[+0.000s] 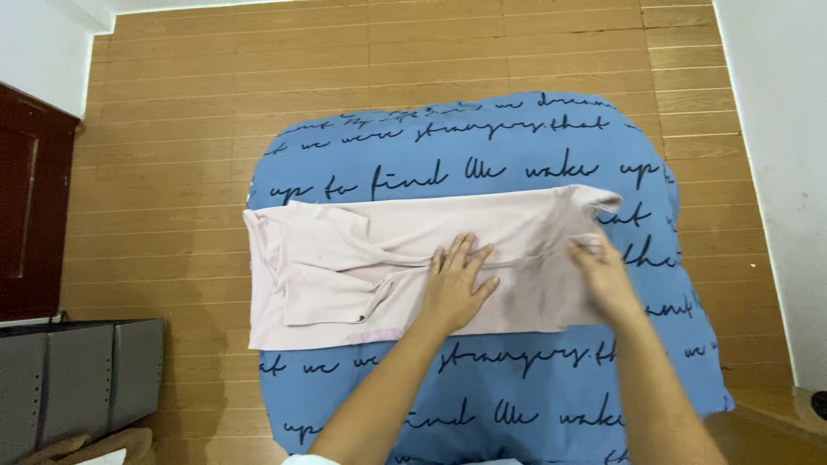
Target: The person folds a pink shirt and a white shirt on a blue patterned surface and places them into a suitcase.
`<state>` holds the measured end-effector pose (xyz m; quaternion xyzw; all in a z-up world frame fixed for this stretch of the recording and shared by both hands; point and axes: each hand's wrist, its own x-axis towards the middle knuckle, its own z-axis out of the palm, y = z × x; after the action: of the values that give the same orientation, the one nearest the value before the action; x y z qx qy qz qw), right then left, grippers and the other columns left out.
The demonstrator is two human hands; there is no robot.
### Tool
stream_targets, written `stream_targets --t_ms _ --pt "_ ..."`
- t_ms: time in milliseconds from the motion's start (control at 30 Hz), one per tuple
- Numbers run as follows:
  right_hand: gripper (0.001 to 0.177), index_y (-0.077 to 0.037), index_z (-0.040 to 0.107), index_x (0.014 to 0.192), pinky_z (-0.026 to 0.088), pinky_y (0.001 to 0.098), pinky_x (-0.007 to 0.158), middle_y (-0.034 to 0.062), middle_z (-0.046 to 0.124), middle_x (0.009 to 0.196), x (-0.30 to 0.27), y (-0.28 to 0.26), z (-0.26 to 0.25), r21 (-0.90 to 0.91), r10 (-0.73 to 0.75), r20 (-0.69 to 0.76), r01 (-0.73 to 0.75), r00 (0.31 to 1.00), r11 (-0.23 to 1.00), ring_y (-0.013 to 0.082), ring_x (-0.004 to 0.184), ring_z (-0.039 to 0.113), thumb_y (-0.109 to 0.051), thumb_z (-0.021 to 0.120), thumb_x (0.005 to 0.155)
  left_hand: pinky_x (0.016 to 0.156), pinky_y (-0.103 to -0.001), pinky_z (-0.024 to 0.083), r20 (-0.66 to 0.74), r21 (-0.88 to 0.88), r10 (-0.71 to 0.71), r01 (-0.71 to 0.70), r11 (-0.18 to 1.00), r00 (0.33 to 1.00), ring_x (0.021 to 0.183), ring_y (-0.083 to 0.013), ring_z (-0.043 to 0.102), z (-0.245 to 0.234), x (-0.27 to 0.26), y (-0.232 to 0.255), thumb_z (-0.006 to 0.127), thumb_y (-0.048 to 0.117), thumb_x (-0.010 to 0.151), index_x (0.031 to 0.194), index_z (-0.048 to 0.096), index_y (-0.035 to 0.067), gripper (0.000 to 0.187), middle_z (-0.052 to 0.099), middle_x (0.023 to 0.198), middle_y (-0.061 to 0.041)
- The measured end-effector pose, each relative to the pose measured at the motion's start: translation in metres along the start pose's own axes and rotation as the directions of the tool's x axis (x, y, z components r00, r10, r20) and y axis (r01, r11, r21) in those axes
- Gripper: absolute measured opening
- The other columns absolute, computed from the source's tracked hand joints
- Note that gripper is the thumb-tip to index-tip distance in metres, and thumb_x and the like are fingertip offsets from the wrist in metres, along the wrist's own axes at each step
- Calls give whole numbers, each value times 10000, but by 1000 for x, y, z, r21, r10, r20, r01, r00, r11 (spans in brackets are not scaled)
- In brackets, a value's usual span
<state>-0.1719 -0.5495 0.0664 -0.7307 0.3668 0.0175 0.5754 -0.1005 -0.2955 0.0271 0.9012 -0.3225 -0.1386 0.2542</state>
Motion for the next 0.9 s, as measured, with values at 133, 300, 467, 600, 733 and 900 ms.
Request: stream_targets --t_ms 133,300,467,600,733,900 --pt "680 -259 337 1604 477 421 1045 184 647 1360 -24 -30 86 -220 -173 58 182 983 958 320 1239 623 -310 606 982 1177 -400 453 56 -752 -283 227 618 957 1395 -242 599 -5 8 -20 473 588 1014 1459 595 156 633 638 1493 -111" --pt "700 -360 255 1608 531 535 891 259 715 1097 -54 -68 181 -483 -149 192 225 970 846 449 1024 694 -335 567 982 972 -359 481 491 -871 -317 460 -172 811 1093 -210 603 -10 33 -78 480 596 1035 1450 551 94 655 627 1236 -56" --pt "799 -323 196 1635 549 569 809 249 732 915 -64 -71 210 -743 -82 210 214 974 635 468 868 716 -257 563 928 799 -345 484 476 -879 -320 456 -140 819 901 -139 581 -21 32 -100 615 321 1022 1394 564 57 459 620 1031 -13" --pt "873 -263 129 1636 546 577 800 254 734 956 -70 -69 223 -726 -34 208 178 978 665 471 902 710 -312 605 905 882 -288 514 213 -963 -365 259 80 906 1045 -97 611 -22 42 -116 569 51 882 1500 427 122 638 615 1211 45" --pt "1046 -167 72 1604 556 558 796 260 707 1063 -82 -63 232 -691 -29 278 221 960 688 465 931 703 -398 728 822 810 -434 529 161 -856 -609 417 306 777 939 -331 646 -49 40 -115 544 50 948 1603 354 192 697 647 1187 -211" --pt "886 -196 264 1579 564 461 862 200 750 1057 -83 -38 213 -520 4 250 131 968 844 352 962 733 -434 683 836 1140 -408 422 -211 -488 -374 235 841 903 1341 -283 539 -71 13 -94 590 113 965 1517 464 172 570 600 1428 -134"
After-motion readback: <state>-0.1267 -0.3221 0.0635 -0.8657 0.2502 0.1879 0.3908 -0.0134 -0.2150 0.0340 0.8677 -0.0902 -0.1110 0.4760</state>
